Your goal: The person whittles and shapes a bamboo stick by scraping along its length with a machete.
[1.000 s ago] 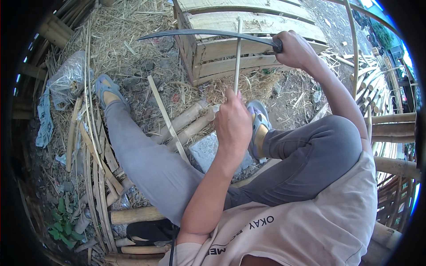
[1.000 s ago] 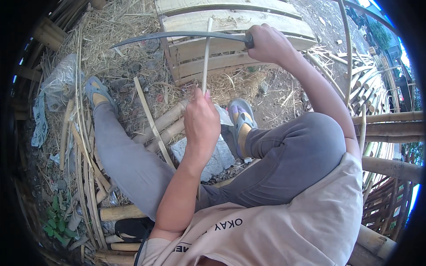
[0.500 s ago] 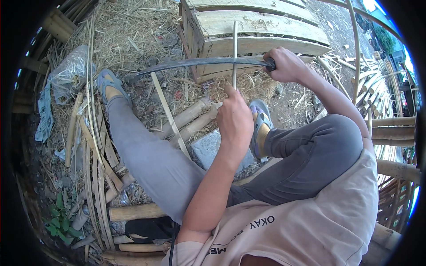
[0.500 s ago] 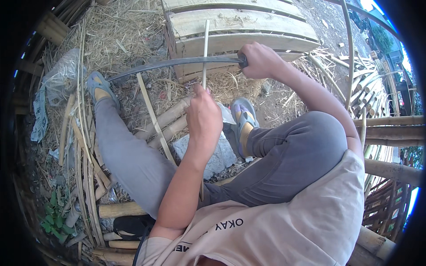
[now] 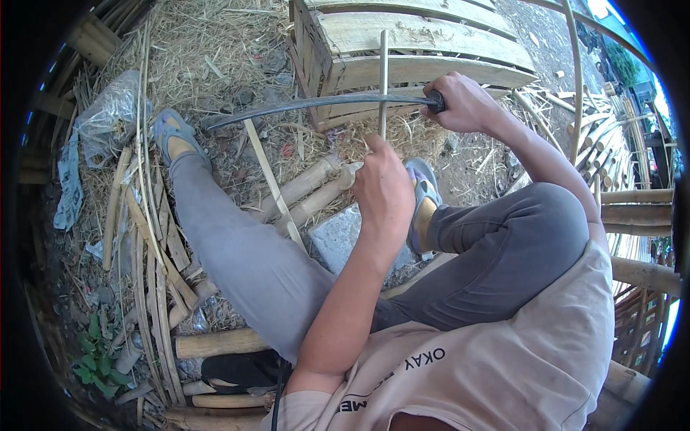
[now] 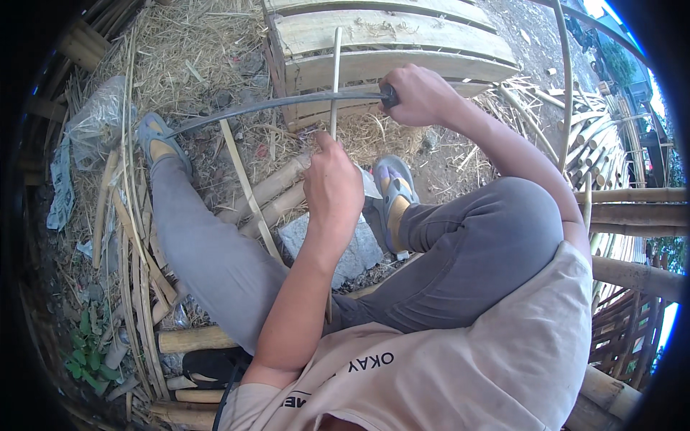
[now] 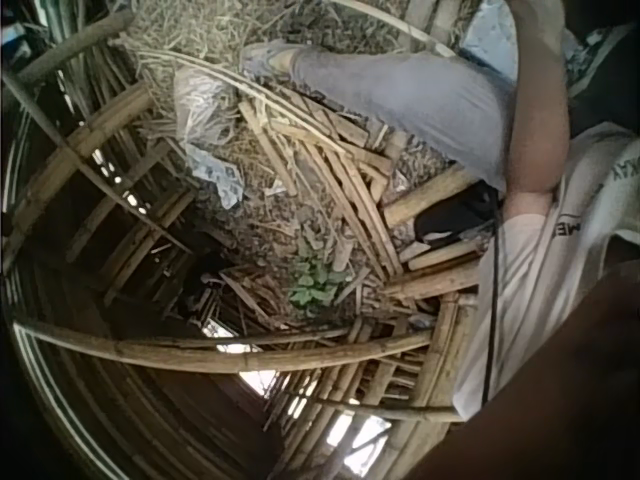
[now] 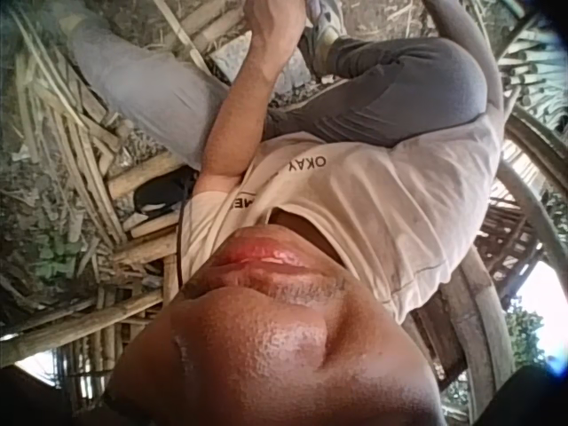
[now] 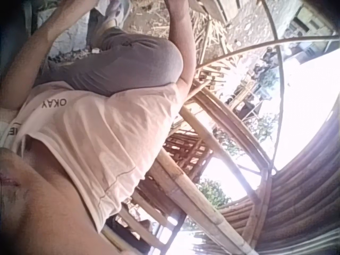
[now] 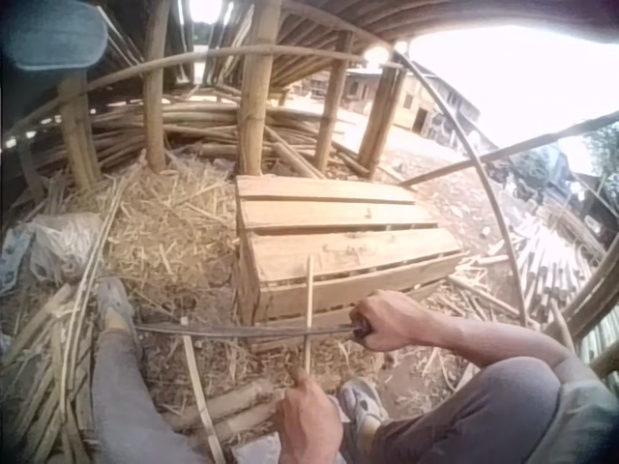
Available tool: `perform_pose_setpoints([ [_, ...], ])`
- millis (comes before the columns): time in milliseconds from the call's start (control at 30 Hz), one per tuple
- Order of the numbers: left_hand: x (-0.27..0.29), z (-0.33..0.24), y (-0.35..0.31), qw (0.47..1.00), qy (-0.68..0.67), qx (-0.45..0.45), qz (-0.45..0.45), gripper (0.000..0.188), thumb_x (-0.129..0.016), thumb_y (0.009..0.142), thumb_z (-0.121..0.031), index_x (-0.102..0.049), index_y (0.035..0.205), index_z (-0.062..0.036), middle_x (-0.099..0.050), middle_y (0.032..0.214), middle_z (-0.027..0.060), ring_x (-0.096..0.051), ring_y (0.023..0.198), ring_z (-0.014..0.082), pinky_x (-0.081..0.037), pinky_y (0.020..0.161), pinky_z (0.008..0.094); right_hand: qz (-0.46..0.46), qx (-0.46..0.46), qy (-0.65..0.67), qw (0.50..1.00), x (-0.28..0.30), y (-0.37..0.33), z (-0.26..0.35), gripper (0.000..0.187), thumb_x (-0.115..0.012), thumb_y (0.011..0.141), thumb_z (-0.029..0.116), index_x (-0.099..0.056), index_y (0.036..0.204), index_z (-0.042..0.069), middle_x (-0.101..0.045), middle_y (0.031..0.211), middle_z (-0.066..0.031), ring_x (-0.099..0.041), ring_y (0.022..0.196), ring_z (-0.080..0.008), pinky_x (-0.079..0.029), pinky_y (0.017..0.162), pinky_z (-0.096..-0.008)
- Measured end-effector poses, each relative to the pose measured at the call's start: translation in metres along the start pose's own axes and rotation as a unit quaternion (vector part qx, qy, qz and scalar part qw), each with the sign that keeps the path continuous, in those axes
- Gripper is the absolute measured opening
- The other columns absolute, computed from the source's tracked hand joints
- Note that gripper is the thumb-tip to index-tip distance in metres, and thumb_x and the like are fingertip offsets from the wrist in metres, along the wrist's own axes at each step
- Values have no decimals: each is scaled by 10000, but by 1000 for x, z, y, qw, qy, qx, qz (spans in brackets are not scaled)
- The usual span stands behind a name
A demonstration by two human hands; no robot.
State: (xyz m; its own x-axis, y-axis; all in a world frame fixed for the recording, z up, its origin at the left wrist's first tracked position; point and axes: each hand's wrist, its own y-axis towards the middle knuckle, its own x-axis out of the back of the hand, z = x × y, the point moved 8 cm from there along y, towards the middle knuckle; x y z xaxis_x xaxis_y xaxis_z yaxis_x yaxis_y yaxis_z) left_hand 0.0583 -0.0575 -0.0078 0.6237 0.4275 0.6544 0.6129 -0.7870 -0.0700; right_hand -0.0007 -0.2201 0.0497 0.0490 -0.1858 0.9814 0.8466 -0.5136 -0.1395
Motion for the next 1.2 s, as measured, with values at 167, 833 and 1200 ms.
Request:
perform_pose_setpoints([
  [167,-2,-3,-2,1000,-13,-4,-2,219,-434,1023,-106,-492,1071,99,-670,776,289,-689,797,471,-557,678,529,-28,5,-40,999,-6,6,-12,323,-672,643,120,-731,931,-13,-669,747,-243,-671,757,-412,-532,716,-453],
  [833,1,-3,1,999,0,14,37,202,-407,1039,-118,-472,1086,67,-680,825,291,-697,847,459,-573,717,525,-80,17,-107,991,7,18,-15,228,-712,599,116,-725,811,32,-679,702,-189,-686,693,-374,-562,695,-444],
  [1200,9,-3,0,999,-44,-2,-15,224,-451,1020,-114,-539,1004,91,-652,744,303,-674,751,481,-526,646,551,-142,-57,-115,981,33,11,-58,177,-693,634,93,-728,792,22,-707,743,-190,-709,697,-334,-578,706,-422],
])
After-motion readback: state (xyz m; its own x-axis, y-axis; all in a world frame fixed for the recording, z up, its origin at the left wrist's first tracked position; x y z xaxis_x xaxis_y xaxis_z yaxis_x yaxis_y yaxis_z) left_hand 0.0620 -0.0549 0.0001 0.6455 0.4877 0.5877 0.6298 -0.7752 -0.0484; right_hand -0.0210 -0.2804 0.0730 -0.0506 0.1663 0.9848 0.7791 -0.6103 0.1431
